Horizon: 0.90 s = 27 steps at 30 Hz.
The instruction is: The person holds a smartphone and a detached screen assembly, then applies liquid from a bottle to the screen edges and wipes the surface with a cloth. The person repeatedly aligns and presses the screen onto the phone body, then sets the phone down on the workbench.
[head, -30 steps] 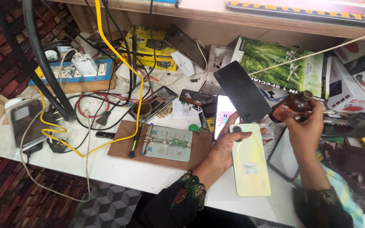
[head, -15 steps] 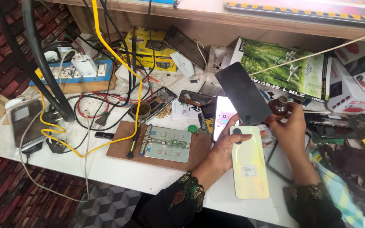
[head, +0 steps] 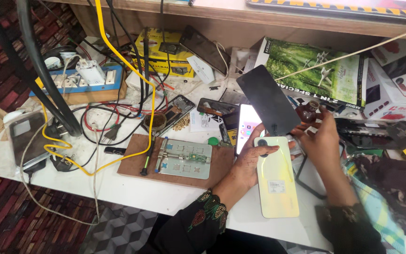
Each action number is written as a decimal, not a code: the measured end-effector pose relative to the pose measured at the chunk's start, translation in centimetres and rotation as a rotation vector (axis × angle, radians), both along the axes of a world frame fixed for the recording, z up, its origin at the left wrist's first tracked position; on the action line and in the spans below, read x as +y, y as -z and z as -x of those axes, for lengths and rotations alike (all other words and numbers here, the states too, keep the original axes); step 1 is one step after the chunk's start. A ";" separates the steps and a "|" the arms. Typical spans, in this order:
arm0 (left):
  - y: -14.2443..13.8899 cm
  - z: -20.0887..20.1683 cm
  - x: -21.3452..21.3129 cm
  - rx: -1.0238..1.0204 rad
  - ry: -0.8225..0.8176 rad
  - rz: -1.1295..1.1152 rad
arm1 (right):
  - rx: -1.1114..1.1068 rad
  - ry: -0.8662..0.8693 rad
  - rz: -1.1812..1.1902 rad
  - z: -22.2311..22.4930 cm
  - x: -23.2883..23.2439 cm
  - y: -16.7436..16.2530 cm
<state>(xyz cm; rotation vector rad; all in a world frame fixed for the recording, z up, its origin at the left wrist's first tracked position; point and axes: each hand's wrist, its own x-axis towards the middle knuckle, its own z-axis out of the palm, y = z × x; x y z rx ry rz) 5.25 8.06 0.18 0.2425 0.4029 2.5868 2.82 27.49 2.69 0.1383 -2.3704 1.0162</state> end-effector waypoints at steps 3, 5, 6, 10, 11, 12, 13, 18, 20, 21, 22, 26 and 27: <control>-0.1 0.0 0.0 -0.015 0.005 -0.011 | 0.038 0.091 -0.255 -1.9 1.8 -1.5; -0.2 0.1 -0.1 -0.025 0.010 -0.005 | 0.051 0.186 -0.405 -4.3 4.2 -2.5; -0.2 0.1 -0.1 -0.029 0.010 0.001 | 0.028 0.259 -0.459 -5.8 5.8 -2.9; -0.4 0.0 0.1 -0.044 0.014 0.016 | -0.007 0.304 -0.352 -10.9 11.7 -1.8; -0.5 -0.1 0.1 -0.046 0.017 0.012 | -0.029 0.307 -0.302 -12.3 13.1 -1.0; -0.5 -0.1 0.1 -0.047 0.020 0.007 | -0.035 0.338 -0.367 -13.4 14.2 0.0; -0.5 0.0 0.1 -0.047 0.023 0.003 | -0.041 0.350 -0.421 -14.3 15.2 0.9; -0.5 -0.2 0.1 -0.046 0.018 0.021 | -0.032 0.470 -0.754 -18.0 15.9 3.9; -0.6 -0.2 0.1 -0.042 0.021 0.030 | -0.032 0.551 -0.849 -18.8 13.7 3.8; -0.6 -0.1 0.0 -0.031 0.019 0.034 | -0.042 0.567 -0.844 -18.7 12.2 3.5; -0.7 -0.2 0.0 -0.018 0.016 0.038 | -0.059 0.584 -0.857 -18.6 10.8 2.9; -0.7 -0.2 -0.1 -0.020 0.026 0.034 | -0.100 0.613 -0.949 -17.8 6.4 -0.7; -0.7 -0.2 -0.1 -0.029 0.028 0.034 | -0.073 0.595 -0.970 -17.5 5.8 -1.4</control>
